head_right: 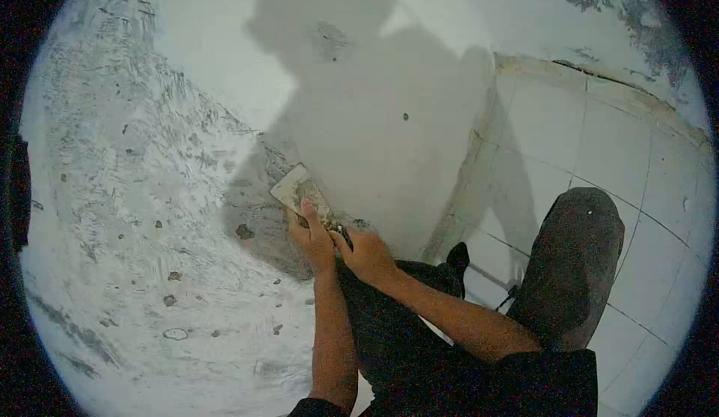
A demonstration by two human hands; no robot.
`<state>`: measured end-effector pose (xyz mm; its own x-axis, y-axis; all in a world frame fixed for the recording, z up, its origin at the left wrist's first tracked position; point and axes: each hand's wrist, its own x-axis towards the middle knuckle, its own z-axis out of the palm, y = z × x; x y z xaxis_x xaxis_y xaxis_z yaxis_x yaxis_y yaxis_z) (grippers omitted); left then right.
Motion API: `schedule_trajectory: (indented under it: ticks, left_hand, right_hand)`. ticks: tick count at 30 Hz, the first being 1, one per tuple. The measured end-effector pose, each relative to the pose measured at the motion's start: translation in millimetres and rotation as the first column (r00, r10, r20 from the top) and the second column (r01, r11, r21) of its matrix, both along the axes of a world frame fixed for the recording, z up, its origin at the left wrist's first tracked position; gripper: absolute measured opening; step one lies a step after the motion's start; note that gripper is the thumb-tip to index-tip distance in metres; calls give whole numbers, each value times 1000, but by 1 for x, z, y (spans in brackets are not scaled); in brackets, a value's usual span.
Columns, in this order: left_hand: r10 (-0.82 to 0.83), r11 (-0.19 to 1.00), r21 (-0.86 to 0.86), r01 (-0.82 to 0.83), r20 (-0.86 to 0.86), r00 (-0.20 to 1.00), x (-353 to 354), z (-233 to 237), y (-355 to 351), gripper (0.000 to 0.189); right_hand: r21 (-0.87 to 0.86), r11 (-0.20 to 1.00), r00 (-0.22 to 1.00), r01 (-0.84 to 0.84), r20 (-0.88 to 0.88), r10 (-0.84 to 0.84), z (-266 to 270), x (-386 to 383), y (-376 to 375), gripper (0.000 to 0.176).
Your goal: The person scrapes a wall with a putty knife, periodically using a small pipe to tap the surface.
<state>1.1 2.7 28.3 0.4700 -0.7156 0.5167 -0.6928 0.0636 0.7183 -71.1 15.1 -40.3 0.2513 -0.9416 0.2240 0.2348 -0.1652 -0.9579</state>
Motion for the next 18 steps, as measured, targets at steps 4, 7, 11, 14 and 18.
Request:
schedule_trajectory:
  ticks: [4, 7, 11, 14, 18]
  left_hand:
    - [47, 998, 47, -49, 26, 999, 8, -1, 6, 46]
    - [91, 992, 85, -94, 38, 995, 14, -4, 5, 46]
    - [-8, 998, 57, 13, -88, 996, 5, 2, 2, 44]
    - [9, 996, 86, -5, -41, 999, 3, 7, -3, 42]
    - [-36, 998, 50, 42, -107, 994, 5, 14, -20, 40]
  right_hand:
    - [-21, 999, 993, -37, -115, 35, -1, 3, 3, 39]
    - [-38, 999, 992, -24, -127, 19, -4, 7, 0, 40]
    - [54, 993, 982, -106, -152, 113, 5, -5, -3, 42]
    - [-17, 1000, 994, -25, -103, 23, 8, -5, -9, 41]
    - [-39, 999, 989, -38, -143, 32, 10, -9, -30, 38]
